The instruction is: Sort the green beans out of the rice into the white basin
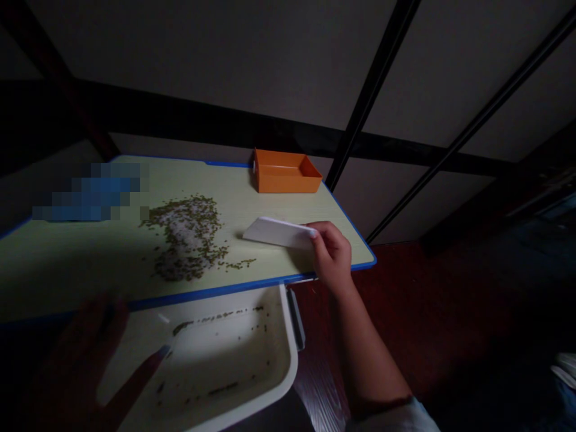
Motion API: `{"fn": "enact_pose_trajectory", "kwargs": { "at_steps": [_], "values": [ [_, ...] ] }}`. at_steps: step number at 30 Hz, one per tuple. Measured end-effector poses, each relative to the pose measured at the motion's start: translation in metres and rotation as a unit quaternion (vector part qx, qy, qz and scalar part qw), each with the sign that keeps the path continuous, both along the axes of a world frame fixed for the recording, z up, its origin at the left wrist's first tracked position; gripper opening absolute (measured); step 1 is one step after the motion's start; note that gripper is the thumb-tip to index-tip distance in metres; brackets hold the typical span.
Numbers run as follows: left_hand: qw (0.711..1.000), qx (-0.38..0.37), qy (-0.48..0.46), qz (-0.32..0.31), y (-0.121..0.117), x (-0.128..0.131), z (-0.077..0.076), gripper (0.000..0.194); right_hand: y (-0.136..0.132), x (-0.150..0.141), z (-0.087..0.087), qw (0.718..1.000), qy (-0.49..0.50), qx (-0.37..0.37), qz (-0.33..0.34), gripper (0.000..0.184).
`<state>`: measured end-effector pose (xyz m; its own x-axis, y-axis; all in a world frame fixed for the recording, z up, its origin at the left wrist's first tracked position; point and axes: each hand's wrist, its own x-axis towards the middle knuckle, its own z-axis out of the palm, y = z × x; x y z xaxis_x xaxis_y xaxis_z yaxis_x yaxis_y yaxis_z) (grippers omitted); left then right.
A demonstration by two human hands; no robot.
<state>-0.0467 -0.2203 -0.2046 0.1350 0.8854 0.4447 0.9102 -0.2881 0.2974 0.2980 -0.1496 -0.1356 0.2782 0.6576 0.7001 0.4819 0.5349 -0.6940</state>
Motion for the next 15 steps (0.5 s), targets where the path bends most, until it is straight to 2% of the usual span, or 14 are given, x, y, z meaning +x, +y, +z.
{"fn": "enact_pose_trajectory", "kwargs": {
  "at_steps": [2,4,9,15],
  "values": [
    [1.0,-0.003,0.001,-0.003,0.0,0.0,0.0,0.078,0.009,0.007,0.001,0.998,0.026,-0.015,-0.057,0.019],
    [1.0,0.0,0.0,-0.004,0.0,0.001,0.0,0.079,0.017,0.015,0.002,0.995,0.051,-0.047,-0.074,0.019],
    [1.0,-0.006,0.005,0.0,-0.002,0.003,0.001,0.08,0.027,0.023,-0.001,0.985,0.089,-0.135,-0.061,0.02],
    [1.0,0.006,-0.002,-0.005,0.0,0.002,0.003,0.079,0.029,0.01,-0.001,0.976,0.096,-0.194,-0.029,0.023]
  ]
}}
